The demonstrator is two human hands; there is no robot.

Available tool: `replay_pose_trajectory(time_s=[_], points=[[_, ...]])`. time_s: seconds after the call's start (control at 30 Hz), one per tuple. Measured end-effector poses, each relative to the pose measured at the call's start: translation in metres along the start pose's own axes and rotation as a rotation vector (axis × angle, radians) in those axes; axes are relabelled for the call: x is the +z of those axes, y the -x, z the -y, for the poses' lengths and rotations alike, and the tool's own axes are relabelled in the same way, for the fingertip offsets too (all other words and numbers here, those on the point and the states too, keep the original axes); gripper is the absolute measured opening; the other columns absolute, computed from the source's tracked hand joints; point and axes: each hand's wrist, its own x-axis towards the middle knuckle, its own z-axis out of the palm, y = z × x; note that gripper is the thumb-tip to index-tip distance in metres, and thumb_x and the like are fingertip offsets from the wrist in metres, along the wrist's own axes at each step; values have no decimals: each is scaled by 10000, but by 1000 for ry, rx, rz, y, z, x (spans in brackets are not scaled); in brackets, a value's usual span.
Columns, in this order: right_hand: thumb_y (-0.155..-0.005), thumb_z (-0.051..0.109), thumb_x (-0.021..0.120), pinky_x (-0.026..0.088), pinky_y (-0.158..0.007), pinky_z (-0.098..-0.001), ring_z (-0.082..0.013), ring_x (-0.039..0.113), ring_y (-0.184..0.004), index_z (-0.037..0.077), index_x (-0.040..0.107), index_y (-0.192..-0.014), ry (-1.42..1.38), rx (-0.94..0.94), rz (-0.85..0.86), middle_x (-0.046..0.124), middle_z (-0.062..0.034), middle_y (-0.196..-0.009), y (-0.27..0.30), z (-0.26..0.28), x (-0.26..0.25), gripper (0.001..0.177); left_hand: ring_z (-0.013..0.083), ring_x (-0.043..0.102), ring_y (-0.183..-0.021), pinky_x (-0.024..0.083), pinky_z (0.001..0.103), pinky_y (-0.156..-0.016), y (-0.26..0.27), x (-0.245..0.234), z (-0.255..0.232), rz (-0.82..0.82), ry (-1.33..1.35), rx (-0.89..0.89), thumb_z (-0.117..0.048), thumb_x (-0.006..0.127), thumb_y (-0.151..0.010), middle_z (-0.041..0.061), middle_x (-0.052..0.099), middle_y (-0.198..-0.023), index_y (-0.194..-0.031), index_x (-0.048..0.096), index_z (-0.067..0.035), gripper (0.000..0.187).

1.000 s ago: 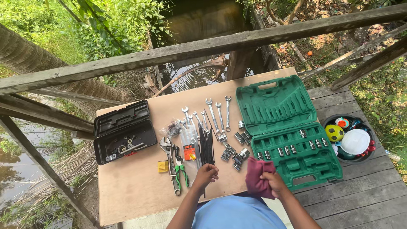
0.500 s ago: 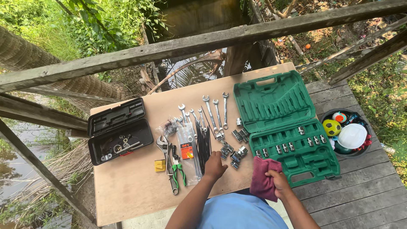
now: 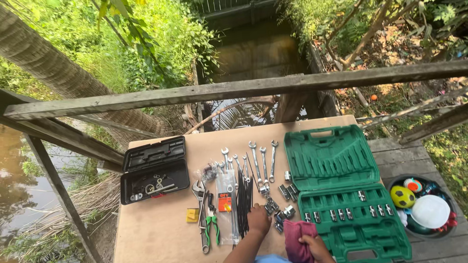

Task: The person cleans various metal sockets using a cloth by hand, one at a time, and places them back into a green plastic tool case.

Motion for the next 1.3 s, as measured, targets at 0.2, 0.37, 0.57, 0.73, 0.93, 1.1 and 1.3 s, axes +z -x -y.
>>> replay_pose_trajectory(time_s=[0.2, 0.37, 0.57, 0.73, 0.93, 1.1, 1.3], points=[[-750, -39, 699, 578, -727, -370, -211, 719, -786, -64, 760, -994, 13, 13, 96, 766, -104, -855, -10, 8, 2, 253, 335, 655, -1006, 553, 454, -863, 0, -11, 7, 3, 56, 0, -283, 822, -762, 157, 636, -1073, -965, 688, -35, 347], [-780, -17, 676, 589, -802, -354, -205, 751, -850, -32, 731, -1096, 6, 77, 60, 785, -112, -956, -5, 27, 9, 321, 297, 677, -903, 555, 404, -825, 11, -20, 33, -79, 432, -6, -271, 857, -737, 148, 673, -996, -942, 728, -13, 354], [-797, -17, 724, 599, -849, -379, -233, 734, -935, -76, 682, -1189, -28, -61, 194, 768, -126, -1044, -22, 50, 21, 399, 132, 679, -858, 566, 278, -761, 38, -81, 45, -119, 1058, 163, -55, 803, -766, 46, 668, -1007, -1178, 708, -22, 424], [-836, -7, 739, 586, -889, -365, -192, 696, -1024, -9, 625, -1297, 141, -329, 229, 708, -137, -1179, 8, 101, 80, 475, 148, 694, -951, 567, 286, -871, 85, -165, 20, -254, 1089, 441, -3, 819, -757, 66, 677, -1084, -1258, 690, -21, 517], [-872, 17, 703, 533, -1023, -357, -243, 614, -1281, 55, 553, -1426, 507, -860, 493, 600, -131, -1432, 95, 160, 154, 576, 178, 715, -905, 583, 290, -822, 122, -214, -3, -486, 917, 530, -61, 862, -731, 91, 725, -1046, -1161, 743, -34, 446], [-910, 34, 659, 476, -1084, -425, -375, 576, -1347, 18, 615, -1381, 811, -1149, 494, 566, -205, -1474, 116, 167, 164, 473, 193, 738, -914, 588, 305, -825, 133, -225, 3, -536, 944, 475, -83, 868, -718, 92, 749, -1021, -1139, 751, -35, 439], [-913, 29, 633, 520, -1075, -395, -328, 632, -1308, 36, 584, -1408, 779, -1134, 525, 592, -187, -1453, 120, 167, 167, 497, 230, 723, -960, 581, 319, -841, 144, -233, 2, -510, 831, 571, -117, 891, -746, 122, 718, -1064, -1141, 734, -31, 433]])
